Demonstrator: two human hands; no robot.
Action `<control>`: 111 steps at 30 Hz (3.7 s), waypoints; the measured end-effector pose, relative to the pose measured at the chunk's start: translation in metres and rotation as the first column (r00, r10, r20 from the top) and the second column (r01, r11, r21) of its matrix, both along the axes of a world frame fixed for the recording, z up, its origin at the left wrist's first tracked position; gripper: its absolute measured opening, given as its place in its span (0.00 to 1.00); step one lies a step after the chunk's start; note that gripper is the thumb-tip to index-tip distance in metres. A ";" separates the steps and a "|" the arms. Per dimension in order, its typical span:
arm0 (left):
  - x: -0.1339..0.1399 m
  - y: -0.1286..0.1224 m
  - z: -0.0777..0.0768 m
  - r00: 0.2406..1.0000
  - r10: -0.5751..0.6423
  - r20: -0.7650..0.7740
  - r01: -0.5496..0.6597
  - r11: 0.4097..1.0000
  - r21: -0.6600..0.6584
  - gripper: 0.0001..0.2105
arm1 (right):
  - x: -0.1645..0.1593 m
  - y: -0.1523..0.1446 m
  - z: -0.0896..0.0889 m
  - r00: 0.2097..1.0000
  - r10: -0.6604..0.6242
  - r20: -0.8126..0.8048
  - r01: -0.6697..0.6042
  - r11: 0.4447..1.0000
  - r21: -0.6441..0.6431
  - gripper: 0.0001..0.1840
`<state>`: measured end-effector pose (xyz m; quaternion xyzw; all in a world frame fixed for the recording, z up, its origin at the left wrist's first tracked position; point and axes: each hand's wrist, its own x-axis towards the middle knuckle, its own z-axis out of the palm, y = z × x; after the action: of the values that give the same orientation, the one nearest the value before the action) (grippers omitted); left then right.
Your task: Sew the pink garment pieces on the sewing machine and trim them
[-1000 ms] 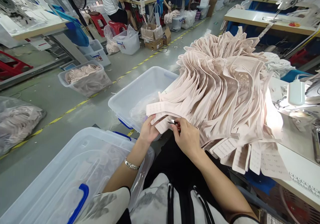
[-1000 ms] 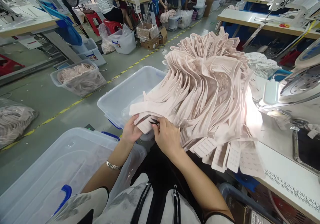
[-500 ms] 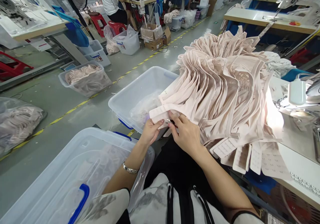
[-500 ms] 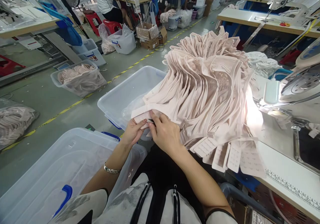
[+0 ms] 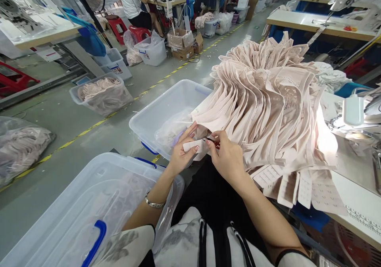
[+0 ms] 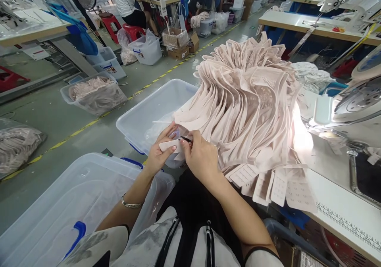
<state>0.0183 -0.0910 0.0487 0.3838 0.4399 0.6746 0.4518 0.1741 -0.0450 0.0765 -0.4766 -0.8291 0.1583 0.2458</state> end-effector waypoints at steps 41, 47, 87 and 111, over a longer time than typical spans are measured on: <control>-0.001 0.013 -0.020 0.762 0.001 0.648 0.167 0.966 -0.198 0.16 | 0.002 -0.017 -0.030 0.998 0.015 -0.061 0.009 0.931 0.366 0.15; 0.013 0.006 -0.016 0.742 0.080 0.666 0.092 0.971 -0.219 0.19 | -0.005 -0.010 -0.025 0.960 -0.057 0.274 0.008 0.985 0.175 0.12; 0.006 0.013 -0.041 0.886 -0.094 0.455 0.265 0.907 -0.329 0.06 | 0.005 -0.002 -0.026 1.000 -0.011 0.023 0.007 0.989 0.146 0.16; 0.015 0.007 -0.018 0.752 0.058 0.656 0.102 0.974 -0.203 0.23 | 0.000 -0.008 -0.015 0.937 -0.112 0.332 0.071 0.989 0.131 0.13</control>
<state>0.0336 -0.0840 0.0307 0.0732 0.3218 0.7064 0.6261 0.1736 -0.0531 0.0616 -0.5197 -0.8436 0.0139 0.1342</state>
